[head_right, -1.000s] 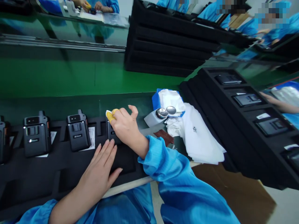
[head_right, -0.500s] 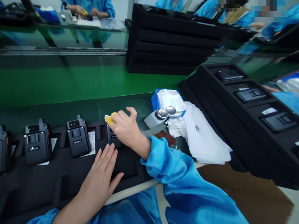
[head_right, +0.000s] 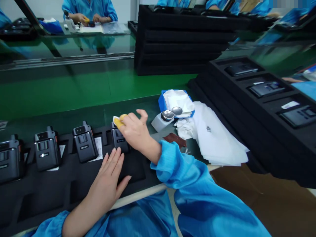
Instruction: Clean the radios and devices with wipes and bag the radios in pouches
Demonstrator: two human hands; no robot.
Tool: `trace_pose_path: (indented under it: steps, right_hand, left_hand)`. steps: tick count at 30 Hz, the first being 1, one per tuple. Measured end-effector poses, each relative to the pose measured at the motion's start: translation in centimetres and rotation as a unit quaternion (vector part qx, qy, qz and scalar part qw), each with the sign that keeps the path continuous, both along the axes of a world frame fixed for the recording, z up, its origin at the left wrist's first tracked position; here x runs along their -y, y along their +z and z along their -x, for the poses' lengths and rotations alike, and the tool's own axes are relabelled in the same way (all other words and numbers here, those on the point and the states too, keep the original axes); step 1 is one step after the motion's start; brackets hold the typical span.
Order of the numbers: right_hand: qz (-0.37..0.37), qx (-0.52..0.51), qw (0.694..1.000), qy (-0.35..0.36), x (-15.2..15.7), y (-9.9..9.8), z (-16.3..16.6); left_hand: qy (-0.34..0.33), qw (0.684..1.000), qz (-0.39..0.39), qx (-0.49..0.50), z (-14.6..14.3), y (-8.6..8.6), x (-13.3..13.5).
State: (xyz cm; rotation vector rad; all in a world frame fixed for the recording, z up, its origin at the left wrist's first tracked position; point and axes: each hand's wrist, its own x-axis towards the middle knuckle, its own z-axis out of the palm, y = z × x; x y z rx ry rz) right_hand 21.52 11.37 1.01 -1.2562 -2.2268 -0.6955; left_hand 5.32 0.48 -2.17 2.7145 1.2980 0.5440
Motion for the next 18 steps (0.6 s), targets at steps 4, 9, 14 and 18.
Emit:
trace_pose_path:
  steps: [4,9,14,18]
  right_hand:
    - [0.017,0.016,1.0,0.01,-0.8,-0.1,0.4]
    - [0.035,-0.022,0.998,-0.056,1.4,-1.1,-2.6]
    - [0.05,-0.01,0.999,0.011,4.7,-1.1,-1.4]
    - [0.078,0.019,0.995,0.052,5.6,-1.3,-0.1]
  left_hand:
    - [0.007,1.0,0.008,0.002,-0.1,-0.2,-0.1]
    - [0.0,1.0,0.021,0.014,0.0,0.1,0.0]
    - [-0.017,1.0,0.011,0.013,0.3,0.7,-0.1]
    - [-0.018,1.0,0.001,0.01,0.1,0.8,-0.1]
